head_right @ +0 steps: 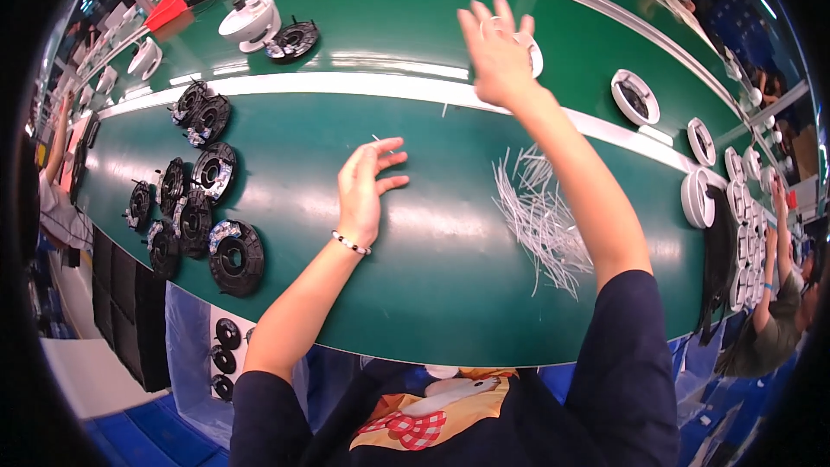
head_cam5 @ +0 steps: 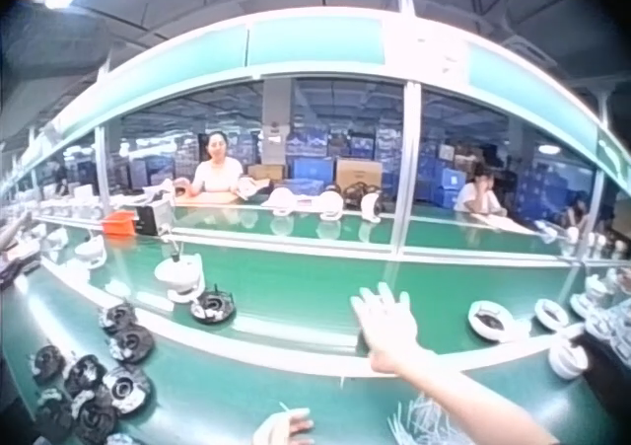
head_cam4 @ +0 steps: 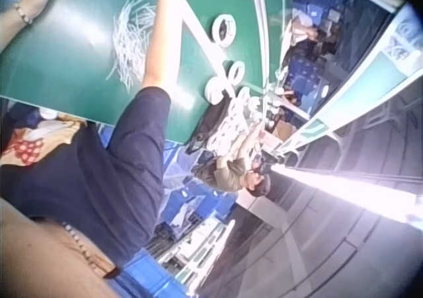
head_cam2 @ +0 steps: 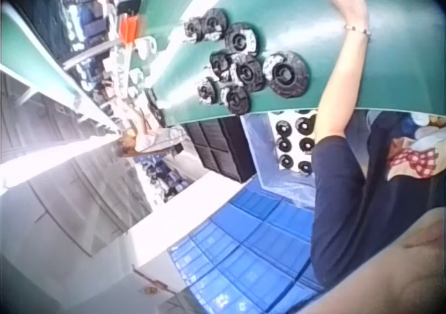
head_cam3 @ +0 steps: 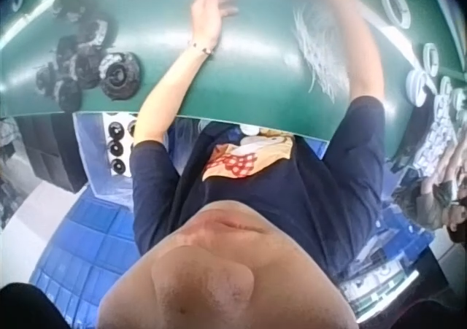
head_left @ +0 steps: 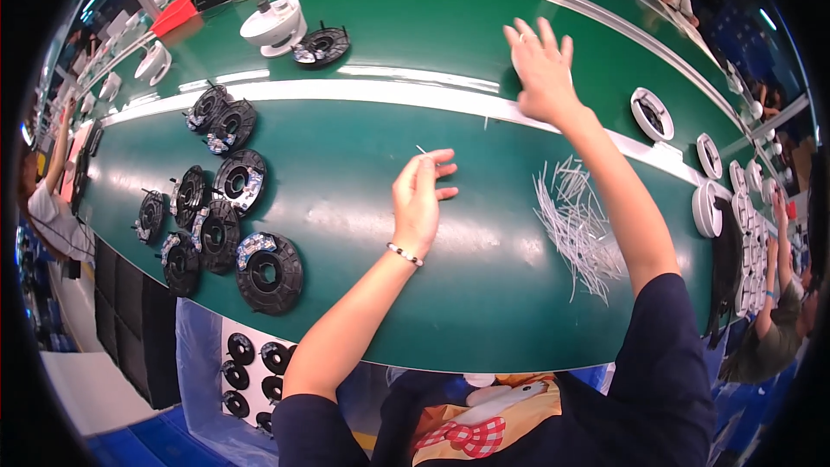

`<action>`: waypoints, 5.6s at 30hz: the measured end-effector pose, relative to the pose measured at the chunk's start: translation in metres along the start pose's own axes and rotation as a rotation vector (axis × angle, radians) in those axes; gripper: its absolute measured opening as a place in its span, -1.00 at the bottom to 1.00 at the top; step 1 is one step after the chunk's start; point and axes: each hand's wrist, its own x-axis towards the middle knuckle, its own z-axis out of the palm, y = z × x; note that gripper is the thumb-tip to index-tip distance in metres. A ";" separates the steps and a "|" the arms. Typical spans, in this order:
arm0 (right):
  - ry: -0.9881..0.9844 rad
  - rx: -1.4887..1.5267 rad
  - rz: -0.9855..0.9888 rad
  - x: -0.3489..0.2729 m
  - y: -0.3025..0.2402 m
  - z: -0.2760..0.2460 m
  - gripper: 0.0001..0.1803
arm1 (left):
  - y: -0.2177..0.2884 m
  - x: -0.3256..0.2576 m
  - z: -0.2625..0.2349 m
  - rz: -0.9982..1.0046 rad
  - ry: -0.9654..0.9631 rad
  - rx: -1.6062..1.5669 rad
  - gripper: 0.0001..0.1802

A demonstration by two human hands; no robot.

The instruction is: Assembling electronic circuit boards into plastic housings and organizing them on an assembly line.

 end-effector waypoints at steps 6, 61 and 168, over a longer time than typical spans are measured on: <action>0.018 0.144 -0.346 0.097 -0.118 0.021 -0.50 | -0.008 0.003 0.005 0.053 -0.069 -0.021 -0.69; -0.027 -0.321 0.870 -0.302 0.277 -0.048 -0.50 | 0.006 -0.008 -0.003 -0.456 -0.365 -0.487 -0.49; 0.135 0.543 -0.243 -0.119 0.008 -0.046 -0.52 | 0.013 -0.012 0.005 -0.644 -0.366 -0.646 -0.25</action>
